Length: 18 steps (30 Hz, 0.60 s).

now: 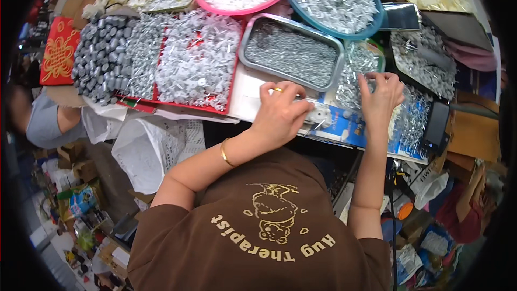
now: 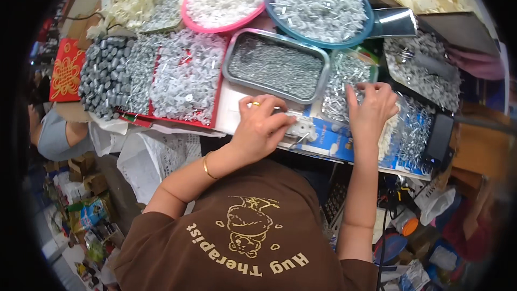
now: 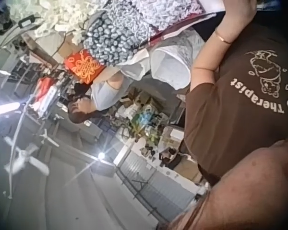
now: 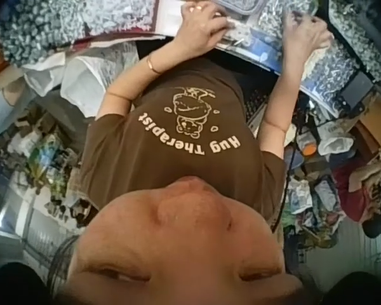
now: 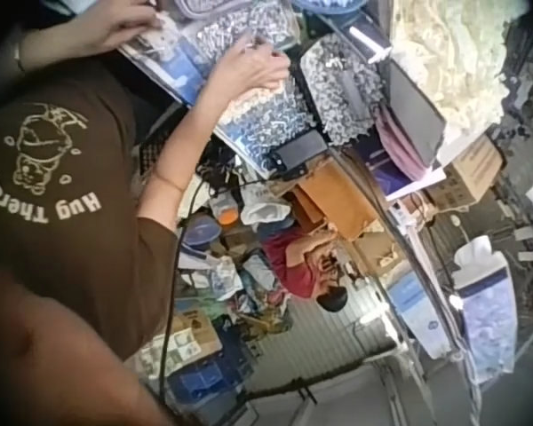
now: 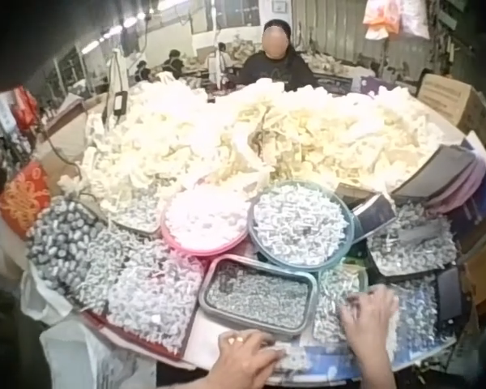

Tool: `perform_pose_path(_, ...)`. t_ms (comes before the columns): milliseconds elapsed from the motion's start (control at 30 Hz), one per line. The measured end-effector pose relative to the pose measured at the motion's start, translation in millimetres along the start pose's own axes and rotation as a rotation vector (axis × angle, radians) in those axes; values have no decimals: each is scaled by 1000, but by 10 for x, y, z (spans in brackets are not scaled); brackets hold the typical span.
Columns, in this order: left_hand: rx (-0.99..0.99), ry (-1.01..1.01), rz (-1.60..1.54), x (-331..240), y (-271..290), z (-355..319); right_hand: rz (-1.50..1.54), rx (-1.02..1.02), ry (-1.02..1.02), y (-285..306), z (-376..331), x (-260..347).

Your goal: Assembling small plastic and metal components into a housing using a handheld assembly tool.

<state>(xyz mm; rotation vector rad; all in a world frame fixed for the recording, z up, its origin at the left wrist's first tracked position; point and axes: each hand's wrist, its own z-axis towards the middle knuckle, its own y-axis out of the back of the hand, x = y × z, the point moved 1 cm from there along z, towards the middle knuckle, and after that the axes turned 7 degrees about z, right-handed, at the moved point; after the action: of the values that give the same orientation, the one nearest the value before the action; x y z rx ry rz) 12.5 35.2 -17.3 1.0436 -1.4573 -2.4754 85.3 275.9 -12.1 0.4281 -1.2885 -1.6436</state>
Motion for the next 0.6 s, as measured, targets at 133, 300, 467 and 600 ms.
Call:
perform_pose_path(133,7,49,-27,28,114,-34,13,86,-22,-54,-5,34)
perform_pose_path(300,-289,216,490,953,896,191,136,-24,57,65,-87,-22)
perform_pose_path(467,-215,315,694,1799,1067,209,841,105,-281,360,-95,353)
perform_pose_path(600,-301,256,667,1862,1050,139,882,310,0,529,-293,603)
